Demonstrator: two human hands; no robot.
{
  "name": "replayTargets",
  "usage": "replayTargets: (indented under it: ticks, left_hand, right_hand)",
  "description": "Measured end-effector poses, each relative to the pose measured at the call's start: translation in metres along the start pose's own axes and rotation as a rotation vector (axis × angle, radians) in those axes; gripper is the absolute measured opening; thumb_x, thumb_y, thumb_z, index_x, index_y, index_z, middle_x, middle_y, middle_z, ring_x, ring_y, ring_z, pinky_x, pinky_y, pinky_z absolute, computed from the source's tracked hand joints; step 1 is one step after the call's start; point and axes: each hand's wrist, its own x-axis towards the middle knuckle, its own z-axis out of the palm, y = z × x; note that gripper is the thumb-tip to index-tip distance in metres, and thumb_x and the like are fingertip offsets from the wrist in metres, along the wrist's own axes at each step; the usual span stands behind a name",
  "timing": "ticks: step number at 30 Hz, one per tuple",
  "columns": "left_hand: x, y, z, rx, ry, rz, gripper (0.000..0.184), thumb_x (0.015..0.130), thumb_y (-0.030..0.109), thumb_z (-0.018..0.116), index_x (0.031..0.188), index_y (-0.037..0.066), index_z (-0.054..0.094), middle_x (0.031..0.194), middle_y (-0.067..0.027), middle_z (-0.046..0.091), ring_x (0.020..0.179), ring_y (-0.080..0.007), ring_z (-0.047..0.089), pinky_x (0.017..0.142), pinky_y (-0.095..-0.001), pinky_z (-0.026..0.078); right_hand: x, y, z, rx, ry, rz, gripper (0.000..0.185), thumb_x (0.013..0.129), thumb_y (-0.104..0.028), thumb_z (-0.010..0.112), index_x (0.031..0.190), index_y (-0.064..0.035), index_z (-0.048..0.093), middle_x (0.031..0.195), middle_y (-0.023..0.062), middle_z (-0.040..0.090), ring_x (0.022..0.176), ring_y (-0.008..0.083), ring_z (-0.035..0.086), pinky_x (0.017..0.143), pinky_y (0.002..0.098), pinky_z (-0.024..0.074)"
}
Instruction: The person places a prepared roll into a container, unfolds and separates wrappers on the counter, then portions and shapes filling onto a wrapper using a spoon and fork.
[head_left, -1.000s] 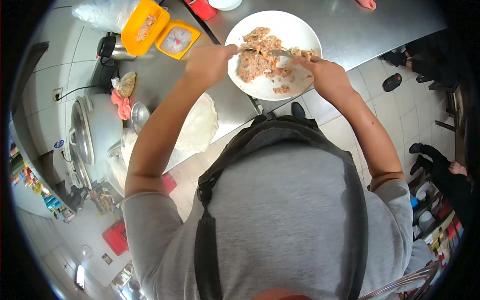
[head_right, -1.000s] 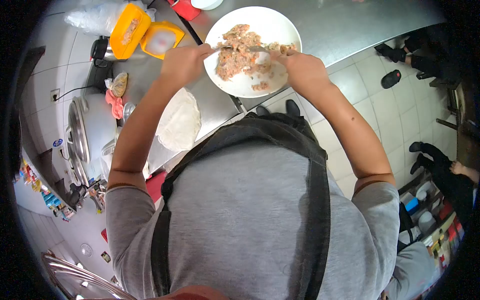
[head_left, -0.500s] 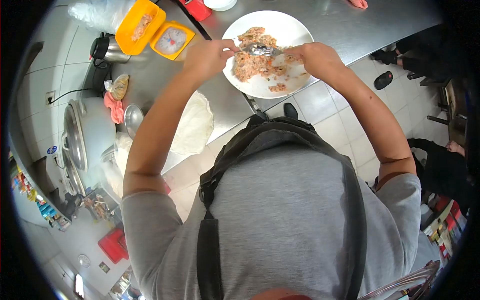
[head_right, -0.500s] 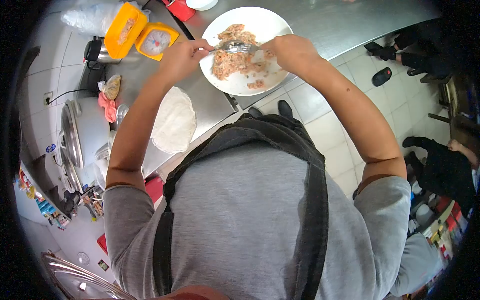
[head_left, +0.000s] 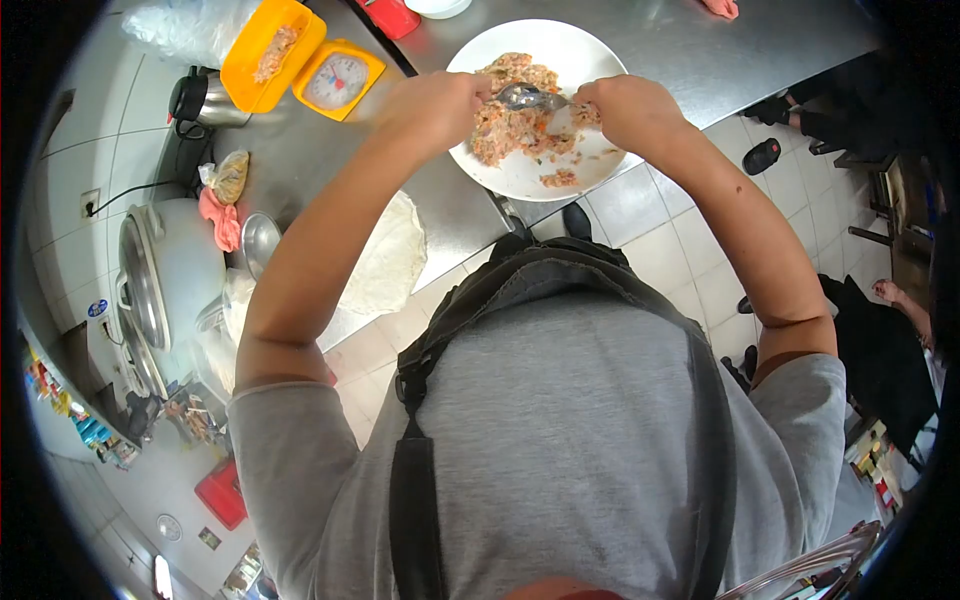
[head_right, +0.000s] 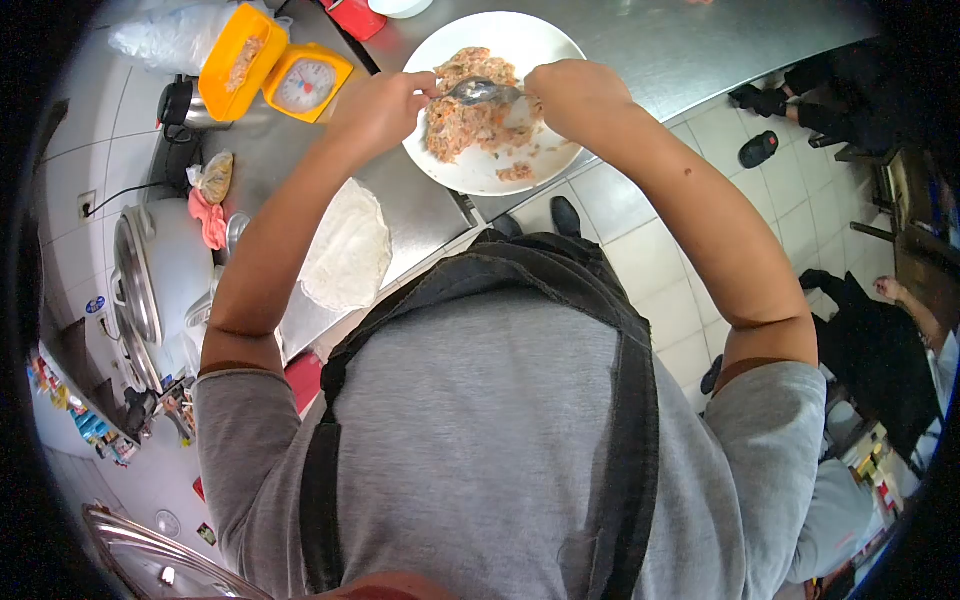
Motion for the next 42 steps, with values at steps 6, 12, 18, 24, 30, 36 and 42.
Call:
replayTargets:
  ticks: [6, 12, 18, 24, 30, 36, 42]
  left_hand:
    - [0.007, 0.015, -0.005, 0.049, -0.072, -0.034, 0.019, 0.094, 0.024, 0.057, 0.106, 0.021, 0.070, 0.090, -0.0120, 0.071, 0.085, -0.0307, 0.069, 0.070, -0.0464, 0.051]
    - [0.010, 0.010, -0.007, -0.013, -0.012, -0.074, 0.020, 0.094, 0.026, 0.056, 0.107, 0.021, 0.070, 0.094, -0.0120, 0.071, 0.088, -0.0317, 0.068, 0.073, -0.0451, 0.051]
    - [0.004, -0.013, -0.027, -0.002, 0.008, -0.121, 0.022, 0.092, 0.025, 0.056, 0.107, 0.021, 0.071, 0.097, -0.0089, 0.072, 0.093, -0.0299, 0.068, 0.076, -0.0435, 0.052]
    - [0.011, -0.008, 0.006, 0.029, -0.031, -0.073, 0.021, 0.092, 0.021, 0.056, 0.107, 0.021, 0.070, 0.095, -0.0096, 0.072, 0.091, -0.0296, 0.068, 0.075, -0.0440, 0.052]
    - [0.005, 0.005, -0.030, -0.031, 0.055, -0.077, 0.020, 0.092, 0.021, 0.058, 0.109, 0.021, 0.070, 0.089, -0.0108, 0.072, 0.086, -0.0309, 0.069, 0.072, -0.0453, 0.051]
    - [0.009, 0.007, 0.005, -0.064, 0.069, 0.055, 0.021, 0.092, 0.025, 0.058, 0.109, 0.023, 0.070, 0.085, -0.0104, 0.071, 0.082, -0.0298, 0.069, 0.069, -0.0460, 0.050]
    - [-0.009, -0.017, -0.008, -0.063, 0.139, -0.013, 0.020, 0.092, 0.026, 0.059, 0.108, 0.024, 0.070, 0.083, -0.0105, 0.071, 0.080, -0.0292, 0.068, 0.068, -0.0441, 0.051]
  right_hand:
    - [0.014, -0.002, -0.003, -0.096, -0.028, 0.039, 0.029, 0.083, -0.004, 0.055, 0.104, -0.0133, 0.073, 0.096, 0.0141, 0.072, 0.091, 0.0311, 0.070, 0.081, 0.0430, 0.0549]
    - [0.015, 0.026, 0.009, 0.050, 0.071, 0.016, 0.029, 0.089, -0.010, 0.054, 0.110, -0.0169, 0.074, 0.097, 0.0144, 0.072, 0.092, 0.0321, 0.068, 0.081, 0.0425, 0.0525]
    - [0.009, 0.036, 0.002, 0.173, 0.077, 0.084, 0.027, 0.091, -0.012, 0.053, 0.108, -0.0157, 0.074, 0.097, 0.0152, 0.071, 0.092, 0.0331, 0.067, 0.080, 0.0434, 0.0518]
    - [0.018, 0.024, 0.012, 0.053, 0.012, 0.108, 0.036, 0.086, -0.009, 0.058, 0.116, -0.0240, 0.071, 0.106, 0.0079, 0.072, 0.099, 0.0281, 0.068, 0.081, 0.0417, 0.0540]
    - [-0.008, 0.006, 0.002, -0.319, 0.197, -0.059, 0.025, 0.080, -0.008, 0.063, 0.102, -0.0166, 0.072, 0.092, 0.0109, 0.069, 0.091, 0.0261, 0.068, 0.077, 0.0396, 0.0540]
    - [-0.027, 0.001, 0.010, -0.462, 0.370, -0.166, 0.024, 0.078, -0.011, 0.063, 0.099, -0.0165, 0.072, 0.086, 0.0076, 0.066, 0.080, 0.0248, 0.066, 0.070, 0.0352, 0.0525]
    - [-0.061, 0.012, 0.002, -0.106, 0.458, -0.018, 0.036, 0.078, -0.003, 0.059, 0.108, -0.0188, 0.072, 0.082, 0.0095, 0.065, 0.079, 0.0276, 0.065, 0.069, 0.0389, 0.0528]
